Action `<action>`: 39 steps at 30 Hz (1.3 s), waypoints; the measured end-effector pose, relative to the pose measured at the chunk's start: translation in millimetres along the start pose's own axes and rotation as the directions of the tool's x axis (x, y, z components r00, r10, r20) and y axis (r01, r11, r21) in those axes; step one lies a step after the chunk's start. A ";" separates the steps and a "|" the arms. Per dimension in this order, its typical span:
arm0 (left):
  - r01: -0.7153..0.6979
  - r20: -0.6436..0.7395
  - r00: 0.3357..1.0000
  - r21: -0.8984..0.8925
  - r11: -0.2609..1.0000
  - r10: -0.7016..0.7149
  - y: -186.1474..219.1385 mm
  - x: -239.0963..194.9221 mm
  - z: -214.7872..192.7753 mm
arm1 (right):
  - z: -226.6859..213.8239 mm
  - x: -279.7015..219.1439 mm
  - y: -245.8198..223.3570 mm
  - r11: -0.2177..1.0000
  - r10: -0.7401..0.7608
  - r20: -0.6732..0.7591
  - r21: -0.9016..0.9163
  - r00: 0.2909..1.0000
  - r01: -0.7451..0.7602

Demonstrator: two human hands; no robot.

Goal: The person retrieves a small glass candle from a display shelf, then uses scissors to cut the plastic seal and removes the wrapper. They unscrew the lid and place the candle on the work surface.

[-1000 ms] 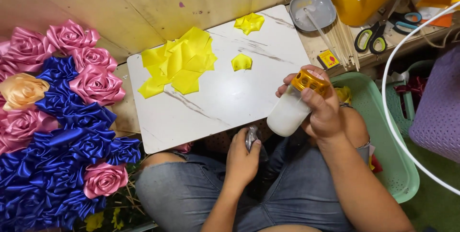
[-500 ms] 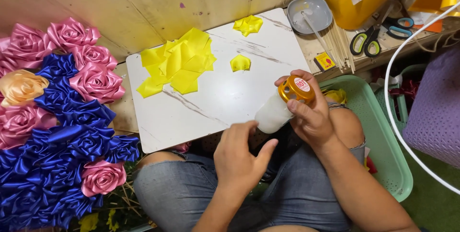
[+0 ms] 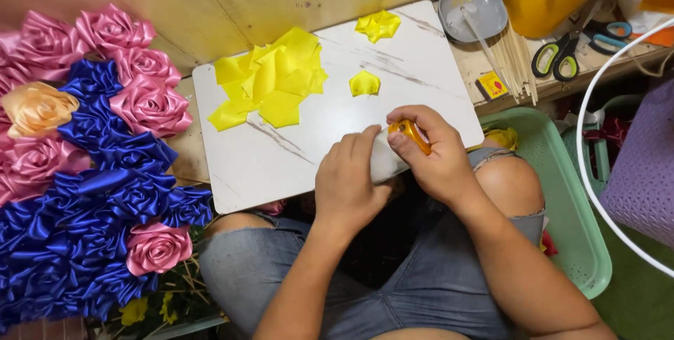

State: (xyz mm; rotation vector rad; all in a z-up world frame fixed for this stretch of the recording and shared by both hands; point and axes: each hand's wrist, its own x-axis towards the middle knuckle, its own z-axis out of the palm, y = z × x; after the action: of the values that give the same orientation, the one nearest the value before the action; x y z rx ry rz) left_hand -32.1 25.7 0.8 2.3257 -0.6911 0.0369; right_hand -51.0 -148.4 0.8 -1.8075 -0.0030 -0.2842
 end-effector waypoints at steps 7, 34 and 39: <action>0.014 -0.095 0.995 0.203 0.979 0.005 2.2 -17.0 25.3 | -4.4 -0.3 -14.9 0.877 0.305 0.005 -0.392 0.952 -0.279; 0.039 -0.034 0.998 -0.315 0.948 -0.052 7.0 -16.3 23.2 | -18.1 -3.4 -31.1 0.965 -0.261 -0.067 -0.021 0.963 0.260; -0.033 -0.155 0.987 -0.396 0.917 -0.032 7.3 -11.0 11.3 | -26.3 4.1 12.0 0.890 -0.085 -0.114 0.439 0.990 0.127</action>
State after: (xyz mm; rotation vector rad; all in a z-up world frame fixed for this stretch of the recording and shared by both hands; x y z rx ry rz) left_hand -46.9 19.2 -5.6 1.9069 -0.5587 0.0740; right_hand -50.2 -177.3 -3.9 -1.3369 -0.0963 -0.4099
